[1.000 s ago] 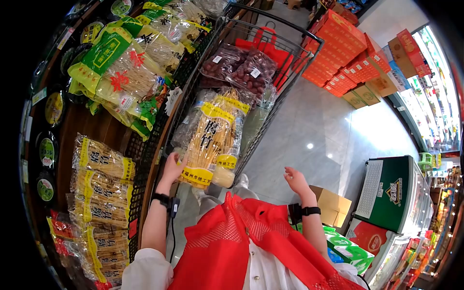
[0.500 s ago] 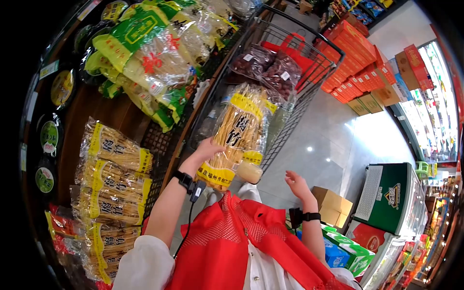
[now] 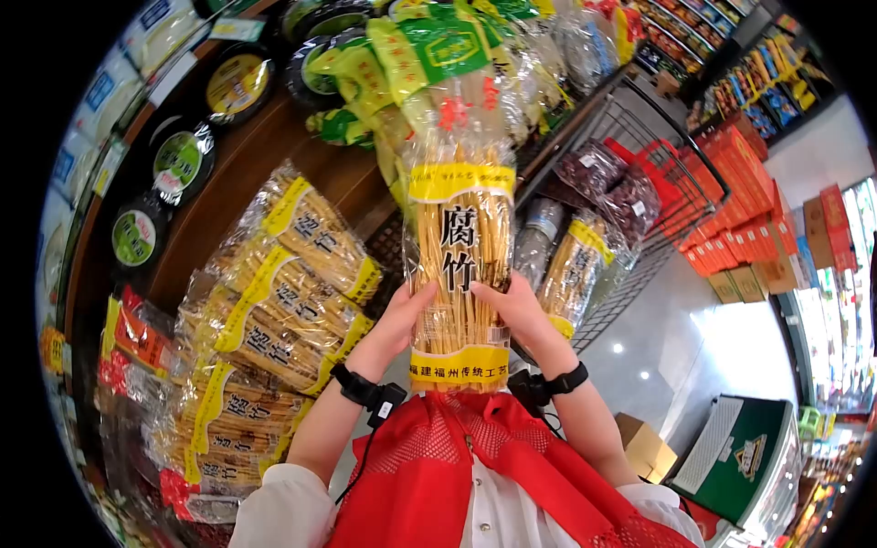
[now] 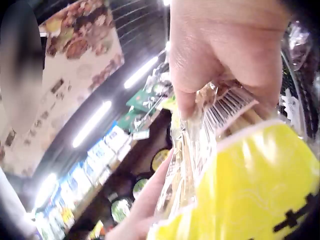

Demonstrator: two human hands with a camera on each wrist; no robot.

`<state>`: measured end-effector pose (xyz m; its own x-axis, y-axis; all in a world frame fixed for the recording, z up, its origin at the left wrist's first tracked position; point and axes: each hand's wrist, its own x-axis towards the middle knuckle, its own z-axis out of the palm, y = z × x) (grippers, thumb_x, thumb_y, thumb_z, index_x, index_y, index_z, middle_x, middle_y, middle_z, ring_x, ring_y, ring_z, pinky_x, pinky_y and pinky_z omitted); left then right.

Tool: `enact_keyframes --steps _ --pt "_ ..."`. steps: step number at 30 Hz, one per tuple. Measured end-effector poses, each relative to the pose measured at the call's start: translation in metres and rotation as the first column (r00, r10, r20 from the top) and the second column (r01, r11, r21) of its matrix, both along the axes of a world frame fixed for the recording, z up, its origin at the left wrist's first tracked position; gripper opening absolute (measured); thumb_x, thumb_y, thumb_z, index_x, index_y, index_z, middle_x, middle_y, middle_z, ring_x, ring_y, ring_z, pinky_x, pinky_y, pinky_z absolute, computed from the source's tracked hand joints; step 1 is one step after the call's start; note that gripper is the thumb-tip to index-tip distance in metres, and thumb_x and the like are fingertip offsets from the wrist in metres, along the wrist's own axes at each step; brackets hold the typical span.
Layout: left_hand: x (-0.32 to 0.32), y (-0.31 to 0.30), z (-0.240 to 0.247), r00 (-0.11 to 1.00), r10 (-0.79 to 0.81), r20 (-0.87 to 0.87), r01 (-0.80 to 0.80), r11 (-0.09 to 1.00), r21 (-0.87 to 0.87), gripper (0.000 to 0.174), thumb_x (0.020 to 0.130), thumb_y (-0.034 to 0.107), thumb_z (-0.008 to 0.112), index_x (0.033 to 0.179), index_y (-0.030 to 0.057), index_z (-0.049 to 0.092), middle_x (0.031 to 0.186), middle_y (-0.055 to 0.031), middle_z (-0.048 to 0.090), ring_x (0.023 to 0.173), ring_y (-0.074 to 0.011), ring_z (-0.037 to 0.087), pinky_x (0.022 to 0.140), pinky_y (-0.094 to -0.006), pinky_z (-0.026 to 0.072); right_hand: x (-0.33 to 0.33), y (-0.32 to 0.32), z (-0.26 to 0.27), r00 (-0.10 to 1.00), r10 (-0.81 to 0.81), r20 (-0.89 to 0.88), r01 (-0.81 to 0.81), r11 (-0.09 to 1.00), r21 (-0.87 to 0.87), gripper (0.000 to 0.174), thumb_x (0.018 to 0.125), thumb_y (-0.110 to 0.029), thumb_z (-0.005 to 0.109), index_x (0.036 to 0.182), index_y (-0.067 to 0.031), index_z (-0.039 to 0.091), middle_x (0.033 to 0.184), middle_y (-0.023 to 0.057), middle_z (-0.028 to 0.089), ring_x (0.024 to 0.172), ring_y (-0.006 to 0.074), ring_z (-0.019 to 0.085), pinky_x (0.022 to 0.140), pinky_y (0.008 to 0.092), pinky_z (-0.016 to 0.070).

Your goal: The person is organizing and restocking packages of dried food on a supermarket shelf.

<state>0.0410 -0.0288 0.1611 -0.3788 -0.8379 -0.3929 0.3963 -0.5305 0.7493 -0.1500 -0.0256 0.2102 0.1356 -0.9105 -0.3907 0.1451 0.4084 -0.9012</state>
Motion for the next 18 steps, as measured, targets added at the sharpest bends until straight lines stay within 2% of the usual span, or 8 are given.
enact_keyframes --steps 4,9,11,13,14,15,17,18 --pt "0.040 0.019 -0.003 0.986 0.156 0.064 -0.167 0.961 0.222 0.037 0.090 0.023 0.051 0.120 0.0015 0.045 0.111 -0.0069 0.056 0.095 -0.0143 0.056 0.083 -0.0283 0.0461 0.041 -0.004 -0.022 0.980 0.104 -0.172 -0.129 0.981 -0.145 0.033 0.080 -0.013 0.064 0.105 0.0036 0.052 0.090 0.0068 0.061 0.077 0.0110 0.057 0.070 0.0263 0.0469" --pt "0.078 0.047 -0.009 0.952 0.269 0.145 -0.281 0.958 0.065 0.036 0.090 0.022 0.051 0.119 0.0013 0.046 0.112 -0.0076 0.055 0.097 -0.0139 0.055 0.083 -0.0275 0.0449 0.075 0.001 -0.029 0.941 0.213 -0.261 -0.281 0.924 -0.258 0.032 0.077 -0.010 0.065 0.103 0.0038 0.053 0.089 0.0080 0.062 0.079 0.0126 0.058 0.070 0.0277 0.0473" --pt "0.089 0.059 -0.001 0.917 0.320 0.237 -0.260 0.932 -0.251 0.033 0.088 0.016 0.053 0.117 0.0008 0.046 0.114 -0.0072 0.054 0.099 -0.0139 0.054 0.084 -0.0281 0.0438 0.082 0.002 -0.023 0.914 0.268 -0.303 -0.350 0.899 -0.262 0.032 0.075 -0.007 0.066 0.104 0.0030 0.053 0.090 0.0084 0.062 0.080 0.0133 0.058 0.072 0.0275 0.0469" --pt "0.101 0.069 0.003 0.894 0.368 0.255 -0.282 0.905 -0.317 0.034 0.084 0.010 0.057 0.116 -0.0004 0.046 0.115 -0.0076 0.053 0.104 -0.0162 0.051 0.088 -0.0293 0.0412 0.088 0.003 -0.015 0.889 0.370 -0.269 -0.441 0.850 -0.287 0.034 0.074 -0.004 0.065 0.105 0.0016 0.053 0.092 0.0089 0.062 0.081 0.0148 0.058 0.074 0.0276 0.0463" --pt "0.107 0.073 0.007 0.929 0.338 0.153 -0.262 0.889 -0.375 0.034 0.082 0.007 0.059 0.114 0.0006 0.048 0.115 -0.0078 0.053 0.107 -0.0181 0.050 0.091 -0.0300 0.0394 0.086 0.002 -0.016 0.863 0.285 -0.417 -0.483 0.704 -0.520 0.028 0.074 -0.002 0.064 0.100 0.0007 0.054 0.093 0.0101 0.061 0.083 0.0156 0.057 0.075 0.0281 0.0460" --pt "0.112 0.075 0.010 0.953 0.297 0.053 -0.246 0.866 -0.434 0.035 0.080 0.005 0.061 0.113 0.0017 0.049 0.115 -0.0080 0.054 0.109 -0.0199 0.048 0.093 -0.0307 0.0377 0.093 -0.004 -0.020 0.901 0.399 -0.172 -0.431 0.767 -0.476 0.021 0.071 0.000 0.063 0.090 -0.0010 0.053 0.092 0.0110 0.059 0.085 0.0194 0.057 0.076 0.0293 0.0446" --pt "0.110 0.070 0.017 0.800 0.482 0.357 -0.050 0.647 -0.761 0.029 0.080 0.004 0.058 0.109 0.0061 0.056 0.116 -0.0082 0.054 0.112 -0.0258 0.047 0.097 -0.0349 0.0344 0.092 -0.010 -0.019 0.848 0.392 -0.356 -0.529 0.581 -0.618 0.021 0.066 0.005 0.059 0.083 -0.0037 0.050 0.098 0.0111 0.056 0.095 0.0237 0.053 0.083 0.0292 0.0407" --pt "0.109 0.069 0.025 0.747 0.509 0.426 0.017 0.627 -0.779 0.030 0.080 0.004 0.058 0.109 0.0054 0.056 0.117 -0.0080 0.054 0.113 -0.0264 0.047 0.098 -0.0355 0.0343 0.095 -0.015 -0.019 0.842 0.409 -0.352 -0.538 0.576 -0.616 0.021 0.066 0.005 0.059 0.083 -0.0037 0.050 0.098 0.0111 0.056 0.095 0.0237 0.053 0.083 0.0292 0.0407"
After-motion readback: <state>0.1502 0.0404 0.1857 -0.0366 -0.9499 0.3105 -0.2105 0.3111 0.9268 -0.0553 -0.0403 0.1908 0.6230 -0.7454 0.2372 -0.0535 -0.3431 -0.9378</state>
